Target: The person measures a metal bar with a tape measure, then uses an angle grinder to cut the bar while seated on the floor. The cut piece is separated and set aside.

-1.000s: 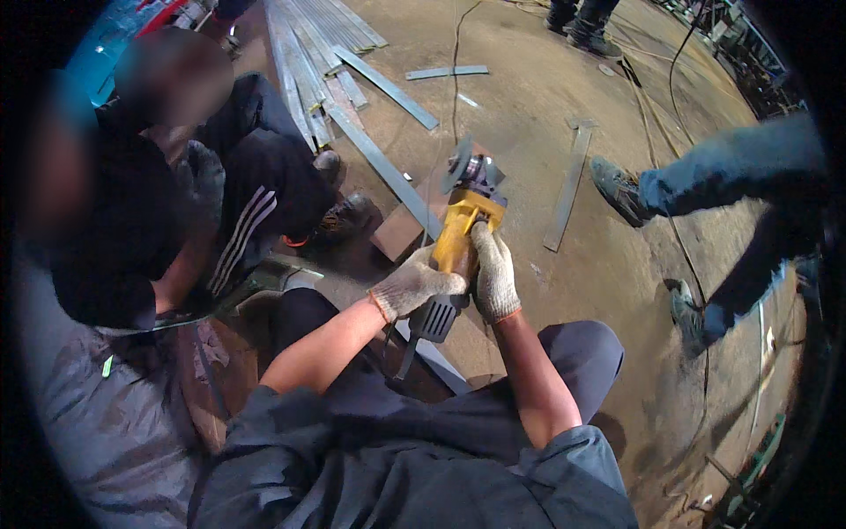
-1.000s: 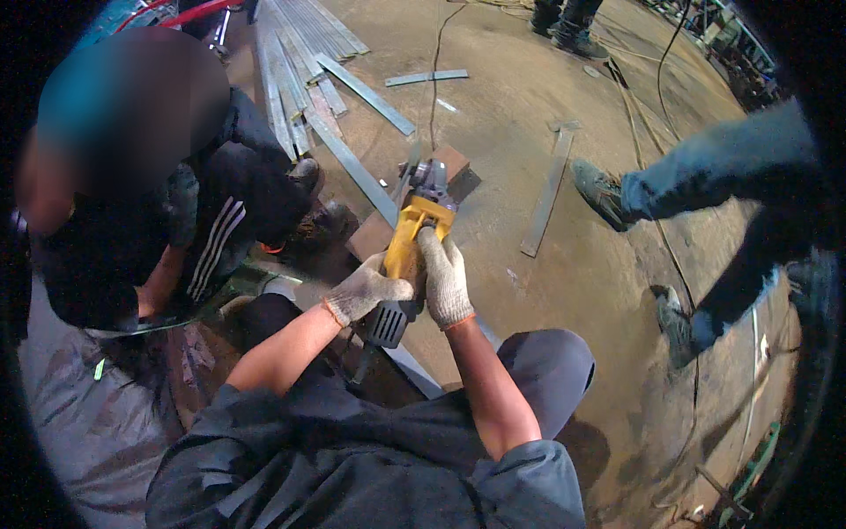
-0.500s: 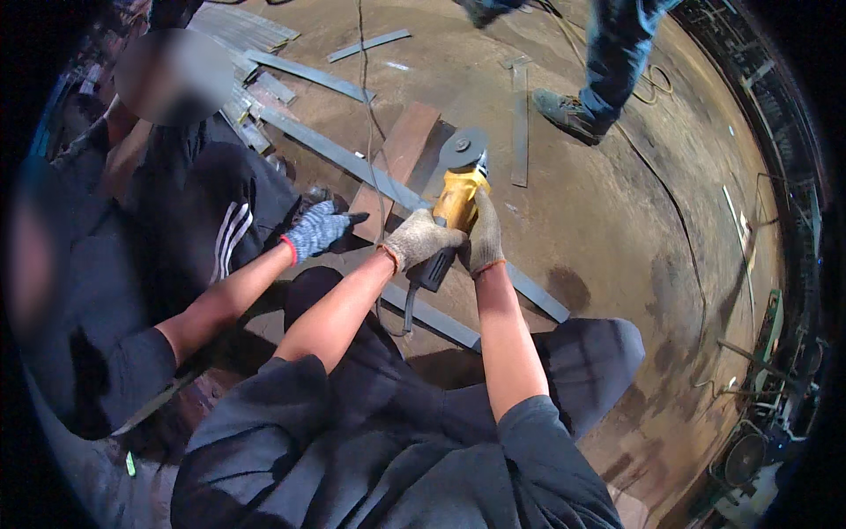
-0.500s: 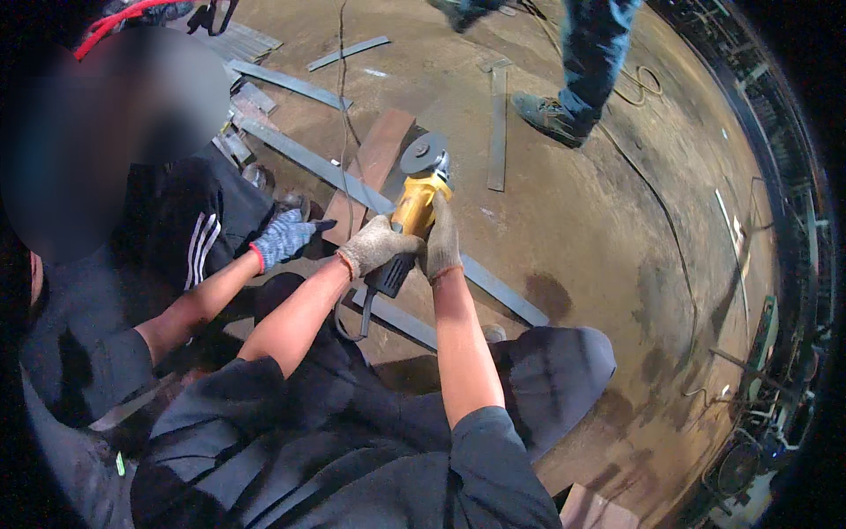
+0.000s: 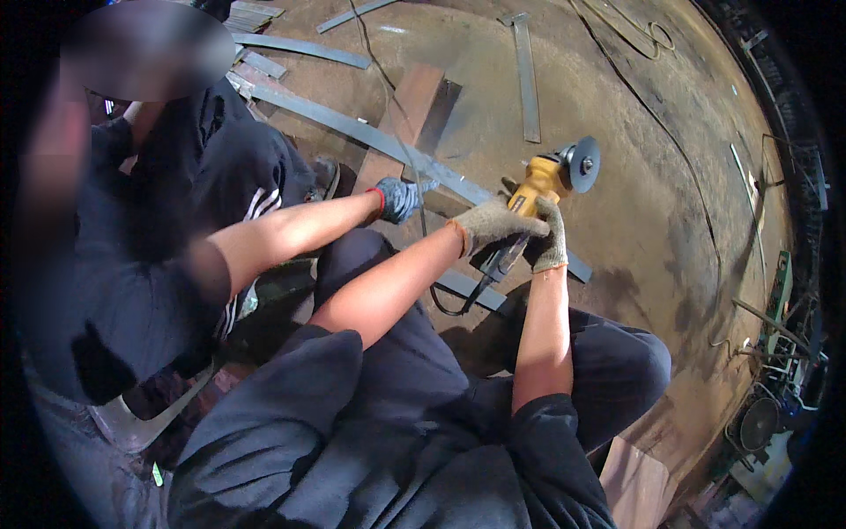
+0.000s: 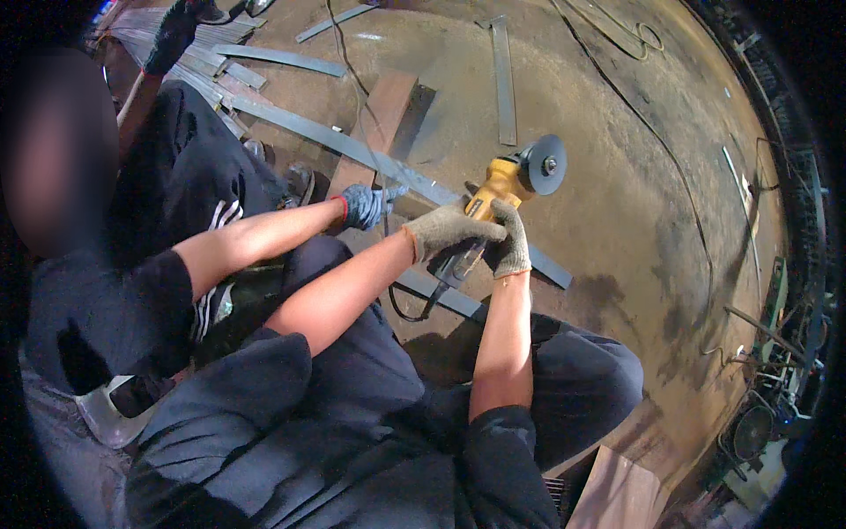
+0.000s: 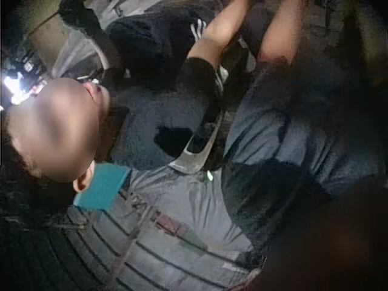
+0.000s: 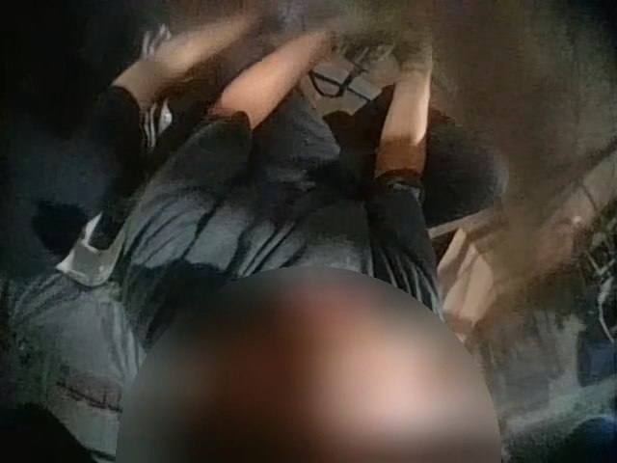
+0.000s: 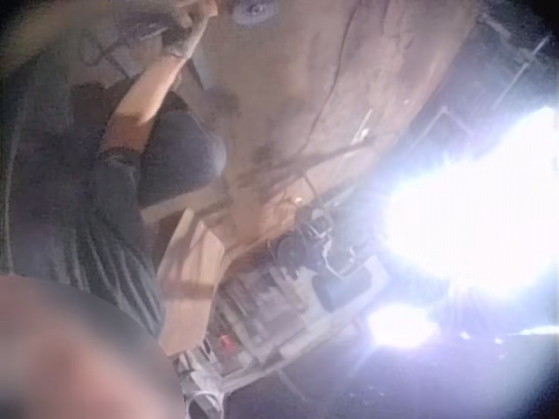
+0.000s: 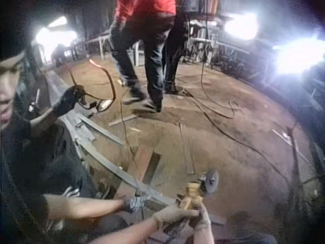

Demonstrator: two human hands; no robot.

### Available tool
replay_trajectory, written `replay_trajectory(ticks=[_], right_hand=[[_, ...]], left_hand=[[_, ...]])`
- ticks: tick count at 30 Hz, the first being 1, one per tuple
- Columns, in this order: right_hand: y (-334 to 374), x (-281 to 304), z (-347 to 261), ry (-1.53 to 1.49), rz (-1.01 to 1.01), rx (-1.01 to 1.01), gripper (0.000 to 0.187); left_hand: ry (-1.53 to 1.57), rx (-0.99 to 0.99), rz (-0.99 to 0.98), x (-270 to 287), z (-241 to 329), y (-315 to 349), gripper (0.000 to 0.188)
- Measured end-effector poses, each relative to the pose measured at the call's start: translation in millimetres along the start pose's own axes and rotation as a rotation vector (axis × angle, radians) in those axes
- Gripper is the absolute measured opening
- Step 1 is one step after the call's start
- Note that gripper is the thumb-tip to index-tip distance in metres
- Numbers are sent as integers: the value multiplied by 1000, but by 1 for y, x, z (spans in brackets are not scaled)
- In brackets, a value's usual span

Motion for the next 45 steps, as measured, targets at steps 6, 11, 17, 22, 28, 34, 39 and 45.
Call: replay_trajectory(ticks=[6, 11, 17, 22, 28, 34, 39, 45], right_hand=[[10, 55, 6, 156, 66, -135, 49], [36, 19, -14, 207, 258, -46, 43], [50, -2, -40, 390, 438, 118, 37], [57, 0, -43, 410, 502, 175, 33], [58, 9, -41, 421, 543, 214, 34], [63, 7, -45, 482, 542, 170, 42], [101, -27, -69, 1328, 453, -237, 51], [159, -174, -186, 1386, 292, 281, 46]], left_hand=[[123, 105, -175, -11, -2, -1, 54], [46, -57, -38, -15, -13, -8, 44], [-295, -88, 27, -23, 9, -7, 49], [-193, -139, 3, -25, -5, -8, 62], [-240, -132, 25, -28, -4, -8, 61], [-251, -103, 42, -31, -6, -11, 57], [-197, -277, 177, -14, -26, -29, 55], [-303, -40, 365, -1, -28, -22, 51]])
Point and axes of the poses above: each hand's wrist, its own y-axis away from the middle knuckle, its own x-axis out of the back of the hand, z = x × y, the point moved 6 cm from there along -y, towards the middle knuckle, and after that the axes turned 15 degrees about y, right-handed, at the moved point
